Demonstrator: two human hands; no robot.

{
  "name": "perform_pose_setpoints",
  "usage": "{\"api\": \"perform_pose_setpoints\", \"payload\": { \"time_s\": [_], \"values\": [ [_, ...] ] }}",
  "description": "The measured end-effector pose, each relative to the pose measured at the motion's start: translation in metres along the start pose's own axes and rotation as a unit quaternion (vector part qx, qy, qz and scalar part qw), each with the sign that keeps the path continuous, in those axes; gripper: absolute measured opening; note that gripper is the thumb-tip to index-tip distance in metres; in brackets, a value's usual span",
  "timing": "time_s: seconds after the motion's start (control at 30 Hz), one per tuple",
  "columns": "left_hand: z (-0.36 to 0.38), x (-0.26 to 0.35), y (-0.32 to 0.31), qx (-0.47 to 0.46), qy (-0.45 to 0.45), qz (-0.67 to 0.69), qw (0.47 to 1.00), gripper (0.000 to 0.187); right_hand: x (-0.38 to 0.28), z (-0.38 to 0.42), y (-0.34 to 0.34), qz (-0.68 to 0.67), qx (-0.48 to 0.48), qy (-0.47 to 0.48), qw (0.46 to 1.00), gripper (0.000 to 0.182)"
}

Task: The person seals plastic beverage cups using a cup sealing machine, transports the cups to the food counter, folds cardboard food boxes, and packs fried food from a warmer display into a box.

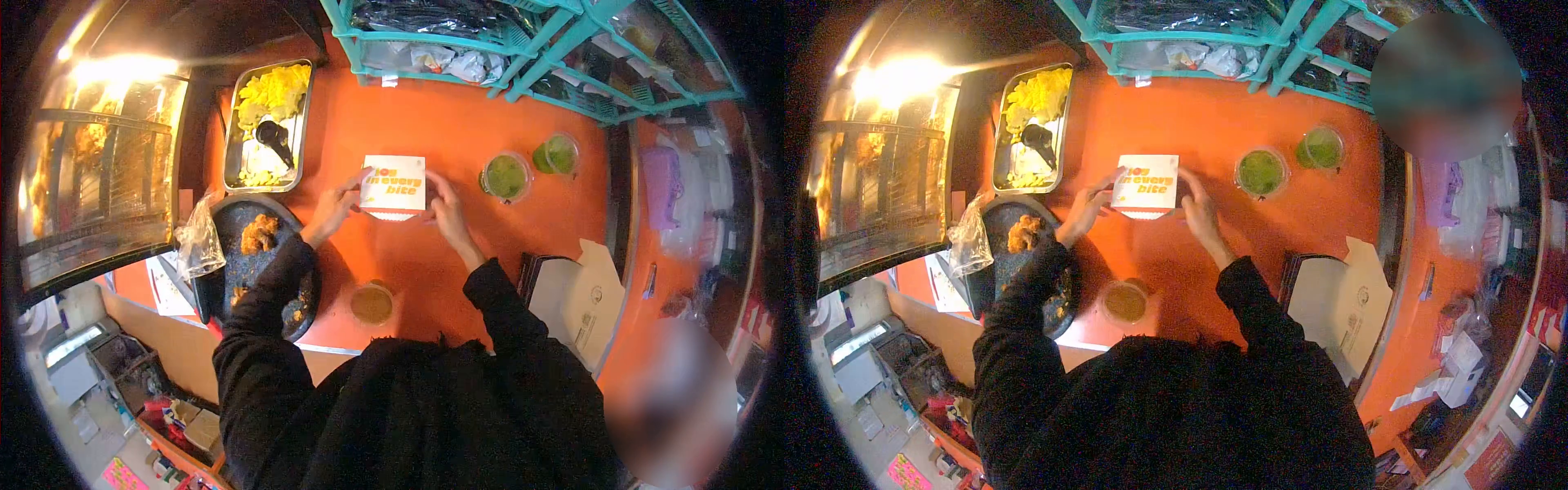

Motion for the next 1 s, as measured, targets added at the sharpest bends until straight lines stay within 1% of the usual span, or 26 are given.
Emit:
{"api": "perform_pose_setpoints", "payload": {
  "time_s": [0.03,0.07,0.13,0.17,0.2,0.23,0.27,0.3,0.33,0.37,0.4,0.43,0.47,0.5,0.53,0.57,0.6,0.67,0.73,0.8,0.83,0.87,0.9,0.93,0.97,1.0],
  "values": [
    [0.003,0.011,-0.002,-0.001,0.032,-0.005,0.999,0.044,-0.02,0.01,-0.007,-0.086,0.118,-0.094,0.985,0.045],
    [0.001,0.009,-0.01,0.0,0.032,-0.006,0.999,0.044,-0.019,0.009,-0.009,-0.086,0.117,-0.093,0.985,0.045],
    [-0.005,-0.001,-0.023,0.098,0.008,-0.148,0.984,0.041,-0.013,0.007,-0.012,0.048,0.071,-0.18,0.98,0.061],
    [-0.005,-0.003,-0.029,0.148,-0.019,-0.089,0.985,0.04,-0.016,0.007,-0.01,0.081,0.038,-0.202,0.975,0.065],
    [-0.001,0.002,-0.029,0.148,-0.02,-0.089,0.985,0.04,-0.014,0.009,-0.002,0.081,0.039,-0.202,0.975,0.065],
    [0.004,0.003,-0.03,0.098,0.079,0.017,0.992,0.042,-0.006,0.013,0.003,0.012,0.024,-0.257,0.966,0.065],
    [0.008,0.004,-0.032,0.046,0.175,0.123,0.976,0.045,0.002,0.017,0.005,-0.056,0.01,-0.31,0.949,0.065],
    [0.01,0.009,-0.027,0.046,0.174,0.123,0.976,0.045,-0.001,0.024,0.005,-0.06,0.036,-0.32,0.945,0.063],
    [0.012,0.014,-0.028,-0.037,0.179,0.163,0.97,0.048,0.0,0.032,0.003,-0.06,0.036,-0.32,0.945,0.063],
    [0.013,0.017,-0.032,-0.12,0.183,0.201,0.955,0.052,0.004,0.043,0.002,-0.078,0.062,-0.345,0.933,0.062],
    [0.013,0.017,-0.034,-0.121,0.182,0.2,0.955,0.052,0.007,0.052,0.001,-0.097,0.088,-0.369,0.92,0.06],
    [0.013,0.012,-0.039,-0.124,0.217,0.209,0.945,0.049,0.005,0.059,-0.009,-0.161,0.053,-0.391,0.905,0.053],
    [0.014,0.008,-0.044,-0.128,0.252,0.218,0.934,0.046,0.012,0.063,-0.011,-0.162,0.055,-0.39,0.905,0.053],
    [0.013,0.006,-0.045,-0.132,0.252,0.218,0.934,0.046,0.023,0.063,-0.013,-0.234,0.061,-0.339,0.909,0.047],
    [0.012,0.005,-0.048,-0.169,0.259,0.25,0.917,0.044,0.027,0.061,-0.013,-0.304,0.066,-0.284,0.907,0.041],
    [0.011,0.005,-0.051,-0.206,0.264,0.282,0.899,0.042,0.028,0.057,-0.011,-0.376,0.042,-0.263,0.888,0.034],
    [0.007,-0.002,-0.056,-0.208,0.263,0.28,0.899,0.042,0.028,0.053,-0.009,-0.377,0.043,-0.26,0.888,0.034],
    [0.0,-0.019,-0.066,-0.178,0.271,0.367,0.872,0.041,0.028,0.044,-0.005,-0.422,0.088,-0.236,0.871,0.032],
    [-0.002,-0.021,-0.07,-0.16,0.252,0.383,0.874,0.041,0.028,0.041,0.001,-0.391,0.106,-0.237,0.883,0.028],
    [-0.006,-0.02,-0.076,-0.141,0.23,0.401,0.875,0.041,0.029,0.036,0.002,-0.409,0.064,-0.202,0.888,0.028],
    [-0.007,-0.016,-0.081,-0.137,0.191,0.46,0.857,0.04,0.025,0.038,0.001,-0.41,0.066,-0.201,0.887,0.028],
    [-0.008,-0.014,-0.084,-0.132,0.153,0.515,0.833,0.04,0.021,0.042,0.004,-0.313,0.1,-0.171,0.929,0.032],
    [-0.007,-0.012,-0.085,-0.133,0.156,0.515,0.832,0.04,0.014,0.046,0.004,-0.213,0.132,-0.139,0.958,0.036],
    [-0.009,-0.006,-0.083,-0.145,0.105,0.539,0.823,0.04,0.016,0.046,0.004,-0.214,0.134,-0.14,0.957,0.036],
    [-0.011,0.0,-0.081,-0.156,0.054,0.562,0.81,0.04,0.02,0.045,0.004,-0.175,0.132,-0.147,0.965,0.036],
    [-0.012,-0.001,-0.083,-0.156,0.056,0.563,0.81,0.04,0.025,0.044,0.005,-0.134,0.13,-0.155,0.97,0.037]
  ]
}}
Point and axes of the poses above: each hand's wrist, its own z-axis away from the middle knuckle, its own y-axis out of the back of the hand, x = y × z, the point moved 4 cm from there along -z, towards the middle knuckle, and after that the axes turned 11 degrees about -z, right-handed, at the moved point
